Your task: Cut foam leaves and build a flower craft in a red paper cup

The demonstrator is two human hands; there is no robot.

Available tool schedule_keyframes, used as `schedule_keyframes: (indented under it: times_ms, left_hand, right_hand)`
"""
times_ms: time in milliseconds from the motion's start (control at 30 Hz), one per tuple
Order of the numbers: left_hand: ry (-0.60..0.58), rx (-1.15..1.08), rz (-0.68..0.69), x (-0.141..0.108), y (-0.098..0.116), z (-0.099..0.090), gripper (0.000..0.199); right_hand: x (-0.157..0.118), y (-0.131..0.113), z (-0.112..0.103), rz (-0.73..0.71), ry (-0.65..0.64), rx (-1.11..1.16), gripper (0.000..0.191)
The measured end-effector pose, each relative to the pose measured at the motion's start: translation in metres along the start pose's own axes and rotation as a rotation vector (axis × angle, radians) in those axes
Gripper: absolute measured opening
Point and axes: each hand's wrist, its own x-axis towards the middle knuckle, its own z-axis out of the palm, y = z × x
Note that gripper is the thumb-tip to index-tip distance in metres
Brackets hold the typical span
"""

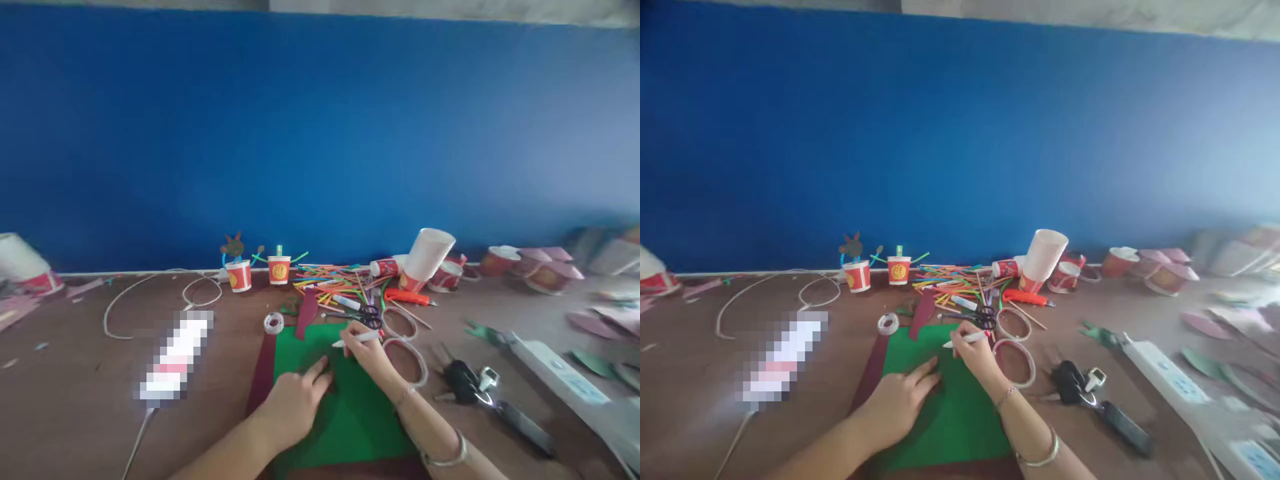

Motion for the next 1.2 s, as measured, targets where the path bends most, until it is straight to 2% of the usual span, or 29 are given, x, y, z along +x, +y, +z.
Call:
schedule_keyframes:
  times_ms: [167,300,533,1200]
  left_hand:
    - [0.008,0.008,-0.001,0.002,-0.001,-0.003,0.046]
    - [0.014,0.015,-0.013,0.002,0.001,-0.005,0.046]
    - [-0.013,0.025,-0.035,0.001,0.003,-0.01,0.048]
    - [-0.022,0.017,-0.033,0.002,0.003,-0.01,0.049]
  right_hand:
    - [0.002,0.004,0.001,0.032,0.006,-0.073,0.02]
    - [0.001,0.007,0.0,0.068,0.053,-0.13,0.026]
    - [0.001,0.004,0.002,0.148,0.008,-0.129,0.023]
    - [0.002,0.004,0.003,0.122,-0.004,-0.166,0.026]
